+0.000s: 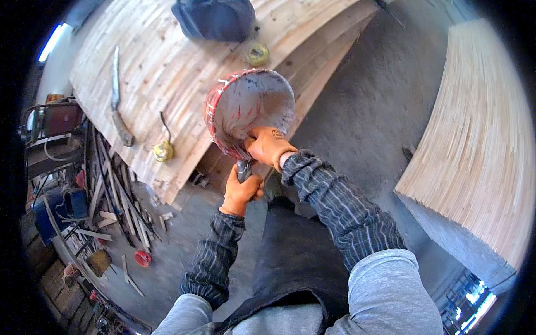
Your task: The person applies glue to the edges of a stack of wooden planks using a putty knife and then secures the stack with a large metal clamp. The person also picks up a long metal bar from the floor and places it on the stack.
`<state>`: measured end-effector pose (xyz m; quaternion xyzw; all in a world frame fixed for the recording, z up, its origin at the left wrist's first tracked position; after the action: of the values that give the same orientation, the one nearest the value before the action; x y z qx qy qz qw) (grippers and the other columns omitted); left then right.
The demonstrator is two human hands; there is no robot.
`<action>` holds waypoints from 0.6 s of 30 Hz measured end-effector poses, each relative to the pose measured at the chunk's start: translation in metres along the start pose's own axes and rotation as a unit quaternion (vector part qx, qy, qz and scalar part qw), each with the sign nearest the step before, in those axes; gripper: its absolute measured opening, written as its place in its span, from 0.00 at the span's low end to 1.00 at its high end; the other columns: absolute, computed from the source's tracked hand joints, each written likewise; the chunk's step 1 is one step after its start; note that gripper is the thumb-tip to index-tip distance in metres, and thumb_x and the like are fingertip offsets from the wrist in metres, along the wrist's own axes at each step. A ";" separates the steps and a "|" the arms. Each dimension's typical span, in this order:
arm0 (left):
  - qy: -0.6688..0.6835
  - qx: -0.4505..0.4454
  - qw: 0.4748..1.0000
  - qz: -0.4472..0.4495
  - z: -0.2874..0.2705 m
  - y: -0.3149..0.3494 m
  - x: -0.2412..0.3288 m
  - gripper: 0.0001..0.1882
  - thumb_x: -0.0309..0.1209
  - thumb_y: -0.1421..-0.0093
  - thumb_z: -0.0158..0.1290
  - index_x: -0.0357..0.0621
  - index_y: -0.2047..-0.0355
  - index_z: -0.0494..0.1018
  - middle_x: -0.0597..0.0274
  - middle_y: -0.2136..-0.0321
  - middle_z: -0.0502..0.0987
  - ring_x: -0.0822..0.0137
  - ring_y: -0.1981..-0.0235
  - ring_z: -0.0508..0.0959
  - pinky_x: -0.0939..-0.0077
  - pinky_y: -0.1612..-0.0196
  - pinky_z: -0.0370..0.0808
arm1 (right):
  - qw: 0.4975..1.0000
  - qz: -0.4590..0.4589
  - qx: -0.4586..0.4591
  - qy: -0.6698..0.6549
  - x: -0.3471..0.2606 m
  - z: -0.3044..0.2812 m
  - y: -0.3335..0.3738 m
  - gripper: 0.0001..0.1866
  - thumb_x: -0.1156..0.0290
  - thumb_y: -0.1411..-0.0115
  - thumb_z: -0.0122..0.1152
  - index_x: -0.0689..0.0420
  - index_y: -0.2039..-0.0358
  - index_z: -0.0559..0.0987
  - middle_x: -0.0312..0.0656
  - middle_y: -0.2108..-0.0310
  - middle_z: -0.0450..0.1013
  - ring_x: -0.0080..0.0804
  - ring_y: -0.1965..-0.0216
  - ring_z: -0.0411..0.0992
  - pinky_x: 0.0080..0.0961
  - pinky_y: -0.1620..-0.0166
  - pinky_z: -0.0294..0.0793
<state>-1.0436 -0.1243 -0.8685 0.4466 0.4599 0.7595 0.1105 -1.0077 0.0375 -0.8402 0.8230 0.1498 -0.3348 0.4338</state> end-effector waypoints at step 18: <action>0.329 -0.108 0.937 -0.045 -0.064 -0.046 0.083 0.20 0.47 0.34 0.60 0.42 0.58 0.75 0.61 0.71 0.80 0.71 0.77 0.77 0.79 0.81 0.75 | 0.886 -0.129 -0.072 -0.439 -0.134 -0.097 0.096 0.16 0.65 0.26 0.53 0.60 0.45 0.78 0.35 0.71 0.76 0.15 0.84 0.63 0.16 0.83 0.56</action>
<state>-1.1528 -0.0897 -0.8684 0.1367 0.4056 0.9031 0.0345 -1.0134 0.0671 -0.6508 0.5317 0.0727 -0.7034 0.4660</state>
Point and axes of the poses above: each hand's wrist, its own y-axis away from the middle knuckle, its own z-axis out of the palm, x = y × z, the point moved 10 cm from there along -y, towards the middle knuckle
